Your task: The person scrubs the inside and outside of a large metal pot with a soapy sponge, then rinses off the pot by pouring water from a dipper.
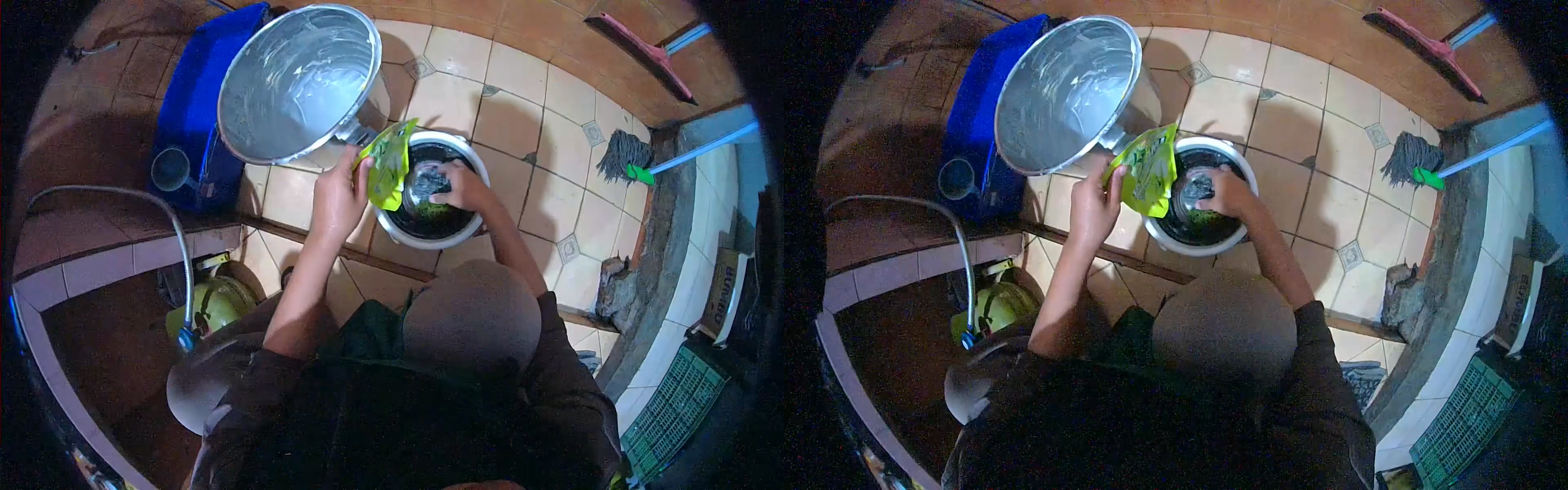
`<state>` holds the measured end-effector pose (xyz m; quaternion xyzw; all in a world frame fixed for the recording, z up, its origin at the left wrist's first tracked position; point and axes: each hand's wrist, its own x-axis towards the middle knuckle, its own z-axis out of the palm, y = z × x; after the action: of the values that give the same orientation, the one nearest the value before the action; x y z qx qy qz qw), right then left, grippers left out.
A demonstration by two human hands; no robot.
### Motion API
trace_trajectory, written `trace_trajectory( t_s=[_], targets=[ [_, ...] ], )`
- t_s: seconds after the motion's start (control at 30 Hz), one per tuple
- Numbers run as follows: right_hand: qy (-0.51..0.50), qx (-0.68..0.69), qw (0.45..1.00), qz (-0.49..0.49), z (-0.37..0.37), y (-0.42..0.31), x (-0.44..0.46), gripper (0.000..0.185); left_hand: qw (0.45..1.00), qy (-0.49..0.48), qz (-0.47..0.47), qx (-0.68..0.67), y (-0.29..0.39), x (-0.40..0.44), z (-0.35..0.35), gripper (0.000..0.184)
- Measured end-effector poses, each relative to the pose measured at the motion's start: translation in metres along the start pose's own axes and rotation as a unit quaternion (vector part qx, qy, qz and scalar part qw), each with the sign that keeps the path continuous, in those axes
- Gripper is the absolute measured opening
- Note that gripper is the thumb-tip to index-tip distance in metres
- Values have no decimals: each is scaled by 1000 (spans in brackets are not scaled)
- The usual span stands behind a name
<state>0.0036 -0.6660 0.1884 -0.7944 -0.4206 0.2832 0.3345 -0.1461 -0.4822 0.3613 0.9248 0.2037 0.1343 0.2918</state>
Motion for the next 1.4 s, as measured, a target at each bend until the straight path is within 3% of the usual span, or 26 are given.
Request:
trace_trajectory(
  t_s=[0.07,0.1,0.2,0.23,0.27,0.3,0.33,0.4,0.43,0.5,0.57,0.67,0.8,0.83,0.93,0.97,1.1,1.23,1.3,1.4],
  targets=[
    [98,136,986,-2,-3,1,-8,75,998,-19,27,-55,1,0,-1,15],
    [72,213,974,17,-7,-5,-6,82,994,-28,36,-95,2,2,-2,15],
    [55,445,892,-57,6,-18,4,72,975,-67,19,-211,9,7,-9,16],
    [-22,483,870,-90,9,-23,8,62,964,-66,13,-259,14,9,-9,16],
    [-40,532,844,-50,17,-29,6,53,950,-65,7,-306,16,12,-11,16],
    [-29,588,806,-60,28,-33,6,46,941,-87,-8,-327,15,15,-14,18],
    [-19,641,764,-70,36,-36,7,40,928,-50,-23,-368,14,15,-12,20],
    [13,609,791,-59,39,-32,8,28,893,23,-51,-447,14,14,4,25],
    [30,593,803,-53,37,-35,7,24,895,53,-68,-437,23,3,13,36],
    [88,562,822,-31,23,-48,-2,22,910,-29,-30,-413,20,-15,34,50],
    [138,520,842,-33,20,-50,-5,28,922,-13,-57,-383,18,-27,65,38],
    [79,430,886,154,4,-67,-21,33,926,12,-105,-362,3,-31,81,25],
    [113,461,880,24,11,-52,-18,32,944,1,-64,-323,-11,-22,71,17],
    [104,495,862,-25,5,-60,-21,31,950,-48,-91,-296,-16,-21,64,17],
    [103,467,878,-25,3,-64,-24,32,962,-85,-57,-255,-26,-17,60,17],
    [128,427,895,-28,16,-51,-19,32,958,-85,-83,-260,-27,-18,61,18],
    [120,490,864,-9,24,-63,-20,30,957,16,-29,-288,-15,-27,73,25],
    [101,495,861,-58,20,-68,-22,28,986,-71,-70,-137,-13,-16,47,25],
    [90,481,869,-75,17,-65,-23,28,982,-97,-44,-158,-22,-17,47,25],
    [141,566,811,-53,32,-73,-21,26,975,-127,-11,-184,-34,-15,49,25]
  ],
)
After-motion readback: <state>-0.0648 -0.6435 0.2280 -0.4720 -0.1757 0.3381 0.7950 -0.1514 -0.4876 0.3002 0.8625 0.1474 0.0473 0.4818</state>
